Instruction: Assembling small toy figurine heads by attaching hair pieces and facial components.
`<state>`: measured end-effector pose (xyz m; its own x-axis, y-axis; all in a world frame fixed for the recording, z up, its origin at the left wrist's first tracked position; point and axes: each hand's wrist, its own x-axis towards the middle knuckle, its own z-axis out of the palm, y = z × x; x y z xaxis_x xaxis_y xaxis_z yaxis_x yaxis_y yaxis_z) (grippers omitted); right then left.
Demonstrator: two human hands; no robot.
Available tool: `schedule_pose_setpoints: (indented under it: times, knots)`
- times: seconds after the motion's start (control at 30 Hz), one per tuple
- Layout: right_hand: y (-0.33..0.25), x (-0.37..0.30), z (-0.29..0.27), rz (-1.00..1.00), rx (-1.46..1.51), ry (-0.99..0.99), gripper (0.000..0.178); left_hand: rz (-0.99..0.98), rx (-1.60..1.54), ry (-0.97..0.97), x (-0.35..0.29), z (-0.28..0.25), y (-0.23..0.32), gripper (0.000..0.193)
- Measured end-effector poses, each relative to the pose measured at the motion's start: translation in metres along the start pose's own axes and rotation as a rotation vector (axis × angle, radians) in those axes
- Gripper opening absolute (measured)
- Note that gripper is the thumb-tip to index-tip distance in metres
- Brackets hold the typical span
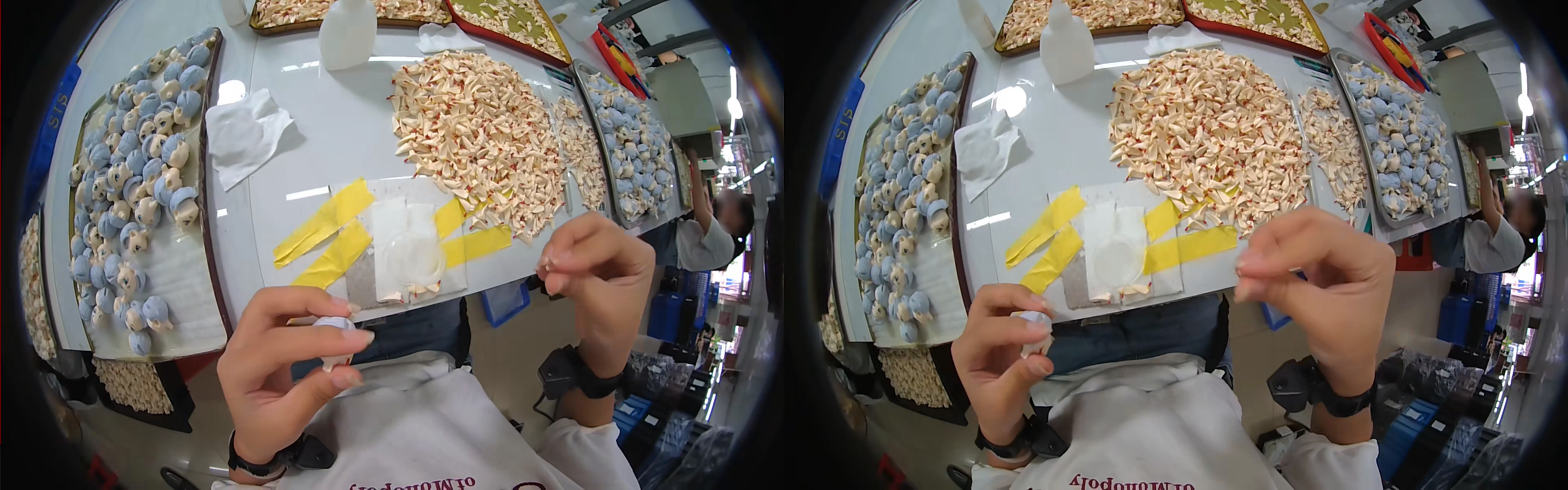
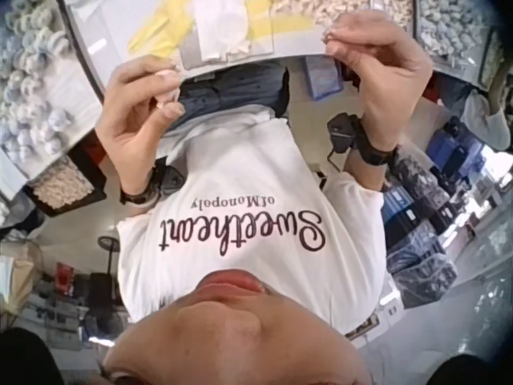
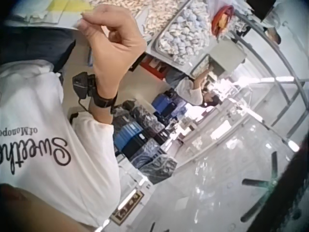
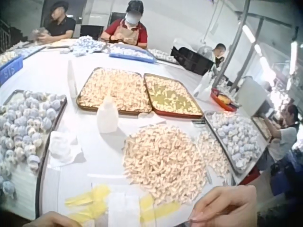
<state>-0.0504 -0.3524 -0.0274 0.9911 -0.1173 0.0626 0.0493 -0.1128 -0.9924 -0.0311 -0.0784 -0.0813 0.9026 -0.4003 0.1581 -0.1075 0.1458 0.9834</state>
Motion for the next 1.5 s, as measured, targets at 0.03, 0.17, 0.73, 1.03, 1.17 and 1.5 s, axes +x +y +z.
schedule_pose_setpoints:
  times: [0.03,0.17,0.73,1.03,1.17,1.5]
  knots:
    - [0.001,0.004,0.004,-0.063,-0.064,0.021,0.017,0.010,0.043,-0.035,-0.001,-0.001,-0.001,0.031]
    - [-0.001,0.015,0.025,-0.152,-0.231,0.033,0.019,-0.191,-0.334,0.196,0.000,0.018,0.015,0.023]
    - [0.006,0.017,0.058,-0.630,-0.901,-0.081,0.022,-0.236,-0.291,0.154,0.000,0.012,0.009,0.048]
    - [0.007,0.008,0.068,-0.466,-0.700,-0.028,0.017,-0.025,-0.167,0.092,0.005,0.023,0.003,0.048]
    - [0.003,-0.002,0.067,-0.382,-0.331,-0.158,0.012,-0.109,-0.326,0.121,0.006,0.029,0.007,0.048]
    - [0.002,-0.011,0.080,-0.490,-0.360,-0.184,0.016,0.017,-0.117,0.137,0.003,0.032,0.003,0.053]
